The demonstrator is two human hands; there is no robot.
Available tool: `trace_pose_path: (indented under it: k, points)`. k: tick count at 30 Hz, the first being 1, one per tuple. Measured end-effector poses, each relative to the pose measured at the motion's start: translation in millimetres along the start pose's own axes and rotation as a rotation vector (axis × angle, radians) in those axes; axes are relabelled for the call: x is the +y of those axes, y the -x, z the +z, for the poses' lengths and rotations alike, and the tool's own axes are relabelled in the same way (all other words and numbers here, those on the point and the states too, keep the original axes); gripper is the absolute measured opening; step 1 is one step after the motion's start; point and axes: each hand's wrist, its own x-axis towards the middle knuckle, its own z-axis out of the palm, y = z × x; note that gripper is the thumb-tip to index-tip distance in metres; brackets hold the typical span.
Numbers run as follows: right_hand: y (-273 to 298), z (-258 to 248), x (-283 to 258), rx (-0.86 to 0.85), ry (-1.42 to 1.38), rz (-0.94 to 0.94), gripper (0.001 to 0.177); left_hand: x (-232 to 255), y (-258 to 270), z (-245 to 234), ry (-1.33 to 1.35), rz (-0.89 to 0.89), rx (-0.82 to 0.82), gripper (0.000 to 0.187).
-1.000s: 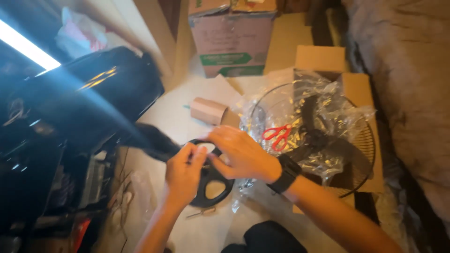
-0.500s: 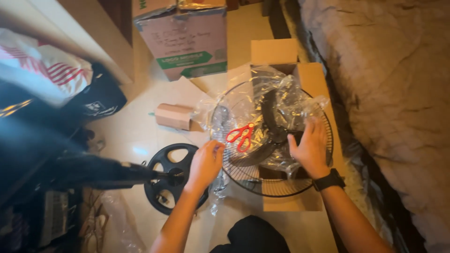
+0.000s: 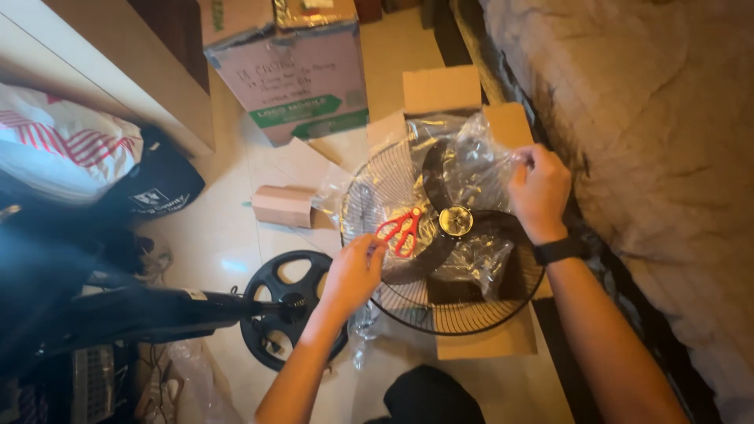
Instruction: The recorder is shown unpacking and assembling a standing electric fan.
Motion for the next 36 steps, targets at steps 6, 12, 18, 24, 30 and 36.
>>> trace_pose_path:
  k: [6, 12, 18, 24, 30, 36]
  points:
    - [-11.3, -14.2, -46.6, -0.057, -0.261, 0.218, 0.007, -19.2, 11.2, 16.1, -0.041, 0.018, 0.013, 0.013]
    - [24.3, 1.6, -9.2, -0.152, -0.095, 0.083, 0.021, -42.8, 27.3, 49.3, -0.112, -0.001, 0.015, 0.010]
    - [49.7, -11.1, -112.3, -0.099, 0.087, -0.410, 0.045, -39.7, 42.6, 39.9, -0.024, 0.064, 0.128, 0.007]
    - [72.8, 27.8, -185.0, -0.598, -0.416, -0.536, 0.044, -70.2, 73.1, -49.6, 0.032, -0.111, 0.327, 0.012]
    - [131.8, 59.6, -252.2, -0.888, -0.597, -0.683, 0.036, -137.4, 170.6, -90.2, 0.004, -0.533, 0.351, 0.016]
    - [236.6, 117.9, -308.0, -1.129, -0.729, -0.727, 0.037, -310.0, 277.2, -30.5, 0.062, -0.685, 0.479, 0.031]
